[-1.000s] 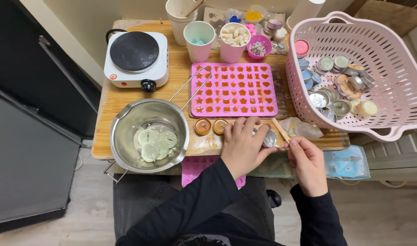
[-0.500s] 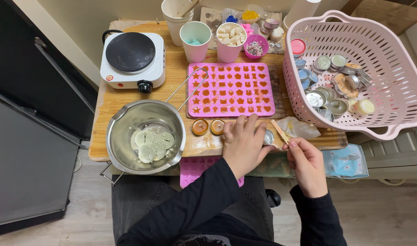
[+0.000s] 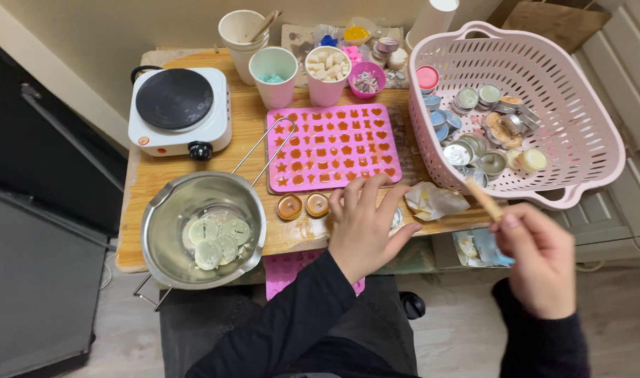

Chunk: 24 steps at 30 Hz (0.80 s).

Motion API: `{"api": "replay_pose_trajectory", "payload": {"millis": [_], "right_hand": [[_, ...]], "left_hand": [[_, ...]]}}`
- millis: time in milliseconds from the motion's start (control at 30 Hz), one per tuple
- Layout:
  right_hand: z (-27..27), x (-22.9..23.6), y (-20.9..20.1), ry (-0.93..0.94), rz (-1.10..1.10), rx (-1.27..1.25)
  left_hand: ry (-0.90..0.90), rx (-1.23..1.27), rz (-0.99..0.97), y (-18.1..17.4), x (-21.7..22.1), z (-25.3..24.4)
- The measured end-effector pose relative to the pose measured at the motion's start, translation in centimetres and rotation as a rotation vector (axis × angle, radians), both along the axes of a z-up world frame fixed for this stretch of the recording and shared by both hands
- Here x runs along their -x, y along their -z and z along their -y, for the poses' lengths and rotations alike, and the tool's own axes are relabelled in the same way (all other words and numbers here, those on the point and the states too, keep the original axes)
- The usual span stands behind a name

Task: Scraping wax residue from candle tins into a pot using a wooden stick.

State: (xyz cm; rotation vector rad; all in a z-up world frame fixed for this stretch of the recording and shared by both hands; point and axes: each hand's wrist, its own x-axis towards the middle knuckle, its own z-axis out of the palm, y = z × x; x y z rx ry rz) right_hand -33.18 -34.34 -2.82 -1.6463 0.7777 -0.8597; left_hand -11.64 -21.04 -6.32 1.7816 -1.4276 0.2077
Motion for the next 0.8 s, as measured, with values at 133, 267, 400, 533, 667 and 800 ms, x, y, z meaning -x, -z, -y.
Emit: {"api": "replay_pose_trajectory", "payload": {"millis": [133,267,400,533,667,800], "right_hand": [[2.2,0.8,-1.1,0.018,0.017,0.061],[4.4,0.8,-1.5,0.110,0.000,0.163],[9.7,1.5,-2.4,0.173,-0.224,0.423],[15.7,-0.7,-5.9,0.102,-0.383,0.517],[23.7,-4.0,-5.8,-0.191,-0.500,0.485],[29.8,-7.3,-2.9,-0.238,-0.715,0.637]], "left_hand": [[0.089,0.130,-0.092,-4.7,0.0,2.7],[0.188,0.228,-0.085,-7.2,-1.1,8.9],[0.205,0.189,0.015,-6.8,-2.8,18.0],[0.209,0.002,0.114,-6.6,-3.2,25.2],[0.150,-0.303,0.185,-4.6,-3.2,30.4],[0.194,-0.586,0.245,-3.2,-3.3,34.2]]}}
